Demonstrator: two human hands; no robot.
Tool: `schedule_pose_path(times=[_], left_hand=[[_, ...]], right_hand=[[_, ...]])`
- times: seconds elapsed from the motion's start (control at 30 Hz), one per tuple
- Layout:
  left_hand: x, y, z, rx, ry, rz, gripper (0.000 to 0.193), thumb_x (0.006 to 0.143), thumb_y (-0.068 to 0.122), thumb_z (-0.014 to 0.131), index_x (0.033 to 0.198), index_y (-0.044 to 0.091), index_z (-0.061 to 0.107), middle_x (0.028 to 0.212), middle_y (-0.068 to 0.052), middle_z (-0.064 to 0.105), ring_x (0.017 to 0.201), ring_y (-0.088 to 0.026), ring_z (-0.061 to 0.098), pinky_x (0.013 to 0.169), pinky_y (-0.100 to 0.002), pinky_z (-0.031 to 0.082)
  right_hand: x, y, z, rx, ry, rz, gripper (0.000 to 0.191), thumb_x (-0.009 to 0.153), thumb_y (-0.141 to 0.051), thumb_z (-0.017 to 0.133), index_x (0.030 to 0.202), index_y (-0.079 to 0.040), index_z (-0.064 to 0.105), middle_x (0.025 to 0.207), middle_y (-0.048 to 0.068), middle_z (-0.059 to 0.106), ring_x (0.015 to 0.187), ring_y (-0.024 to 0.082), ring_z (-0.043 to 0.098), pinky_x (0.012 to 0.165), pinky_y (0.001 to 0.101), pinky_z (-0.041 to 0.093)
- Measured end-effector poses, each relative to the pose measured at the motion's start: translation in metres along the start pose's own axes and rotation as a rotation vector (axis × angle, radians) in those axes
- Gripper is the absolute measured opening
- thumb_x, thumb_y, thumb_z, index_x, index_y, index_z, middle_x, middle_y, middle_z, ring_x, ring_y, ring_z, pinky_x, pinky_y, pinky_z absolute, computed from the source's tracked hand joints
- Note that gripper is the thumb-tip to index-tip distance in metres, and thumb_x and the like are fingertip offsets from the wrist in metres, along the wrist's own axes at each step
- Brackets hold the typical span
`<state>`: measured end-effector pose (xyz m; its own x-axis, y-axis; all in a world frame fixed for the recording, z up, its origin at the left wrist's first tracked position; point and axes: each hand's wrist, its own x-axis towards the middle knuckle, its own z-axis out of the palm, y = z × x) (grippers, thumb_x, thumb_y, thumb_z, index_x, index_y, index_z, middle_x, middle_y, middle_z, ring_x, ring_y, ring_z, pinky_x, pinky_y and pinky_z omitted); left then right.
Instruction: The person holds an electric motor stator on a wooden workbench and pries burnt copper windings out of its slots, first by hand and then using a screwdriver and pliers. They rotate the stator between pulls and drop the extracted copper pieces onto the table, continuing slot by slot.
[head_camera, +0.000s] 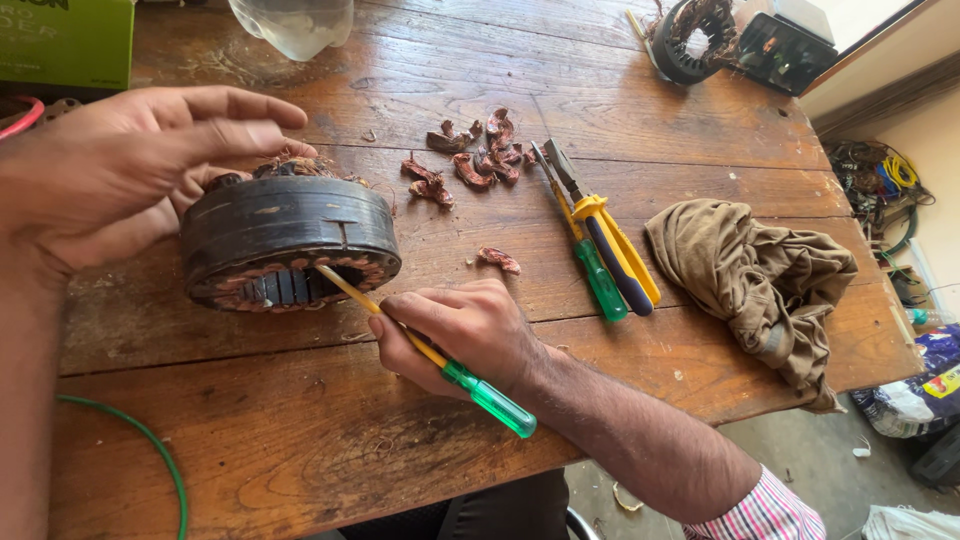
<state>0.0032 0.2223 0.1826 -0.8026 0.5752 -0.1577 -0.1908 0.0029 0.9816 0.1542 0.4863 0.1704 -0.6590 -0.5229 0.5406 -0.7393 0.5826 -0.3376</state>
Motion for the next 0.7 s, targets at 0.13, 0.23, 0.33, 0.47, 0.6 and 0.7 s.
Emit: schedule_pose_path(times=[0.13, 0.23, 0.33, 0.47, 0.6, 0.7], left_hand=[[0.006, -0.007, -0.003, -0.011, 0.010, 0.023, 0.046, 0.093, 0.015, 0.070, 0.135, -0.003, 0.065, 0.123, -0.014, 0.076, 0.103, -0.020, 0.074, 0.085, -0.038, 0.057], [0.006, -0.007, -0.001, -0.067, -0.047, 0.026, 0.046, 0.091, 0.016, 0.073, 0.134, 0.001, 0.070, 0.123, -0.016, 0.076, 0.103, -0.022, 0.074, 0.087, -0.041, 0.063], [0.004, -0.001, 0.006, -0.109, 0.022, -0.015, 0.042, 0.089, 0.016, 0.073, 0.129, 0.002, 0.072, 0.122, -0.014, 0.077, 0.104, -0.021, 0.074, 0.089, -0.040, 0.061], [0.000, 0.009, 0.017, -0.033, 0.198, -0.040, 0.037, 0.085, 0.014, 0.073, 0.121, 0.004, 0.071, 0.117, -0.012, 0.077, 0.104, -0.018, 0.074, 0.090, -0.038, 0.058], [-0.001, 0.010, 0.017, -0.073, 0.142, 0.019, 0.036, 0.085, 0.014, 0.074, 0.120, 0.005, 0.071, 0.117, -0.011, 0.078, 0.107, -0.017, 0.074, 0.092, -0.037, 0.057], [0.001, 0.007, 0.013, -0.022, 0.133, 0.010, 0.035, 0.087, 0.012, 0.074, 0.122, 0.006, 0.073, 0.116, -0.011, 0.078, 0.102, -0.017, 0.074, 0.088, -0.038, 0.061]], right_hand=[[-0.001, 0.001, 0.001, -0.011, -0.003, -0.007, 0.008, 0.094, -0.009, 0.071, 0.087, -0.006, 0.068, 0.069, 0.005, 0.068, 0.058, 0.017, 0.069, 0.052, 0.0328, 0.055], [-0.001, 0.002, 0.001, -0.010, -0.018, 0.003, 0.009, 0.094, -0.008, 0.071, 0.086, -0.006, 0.068, 0.067, 0.005, 0.067, 0.056, 0.017, 0.069, 0.051, 0.0333, 0.054], [-0.001, 0.003, 0.001, 0.012, -0.002, -0.005, 0.007, 0.094, -0.008, 0.071, 0.088, -0.006, 0.068, 0.070, 0.005, 0.069, 0.058, 0.016, 0.070, 0.052, 0.0321, 0.055], [-0.001, 0.004, 0.000, 0.027, 0.004, -0.007, 0.006, 0.094, -0.008, 0.071, 0.090, -0.005, 0.068, 0.071, 0.005, 0.069, 0.059, 0.016, 0.071, 0.052, 0.0308, 0.056], [-0.001, 0.003, 0.001, 0.021, -0.006, -0.003, 0.007, 0.095, -0.008, 0.071, 0.089, -0.005, 0.068, 0.071, 0.005, 0.069, 0.059, 0.015, 0.070, 0.052, 0.0309, 0.056], [-0.001, 0.003, 0.001, 0.013, 0.003, -0.007, 0.006, 0.094, -0.008, 0.071, 0.089, -0.005, 0.069, 0.071, 0.005, 0.069, 0.058, 0.016, 0.070, 0.051, 0.0314, 0.055]])
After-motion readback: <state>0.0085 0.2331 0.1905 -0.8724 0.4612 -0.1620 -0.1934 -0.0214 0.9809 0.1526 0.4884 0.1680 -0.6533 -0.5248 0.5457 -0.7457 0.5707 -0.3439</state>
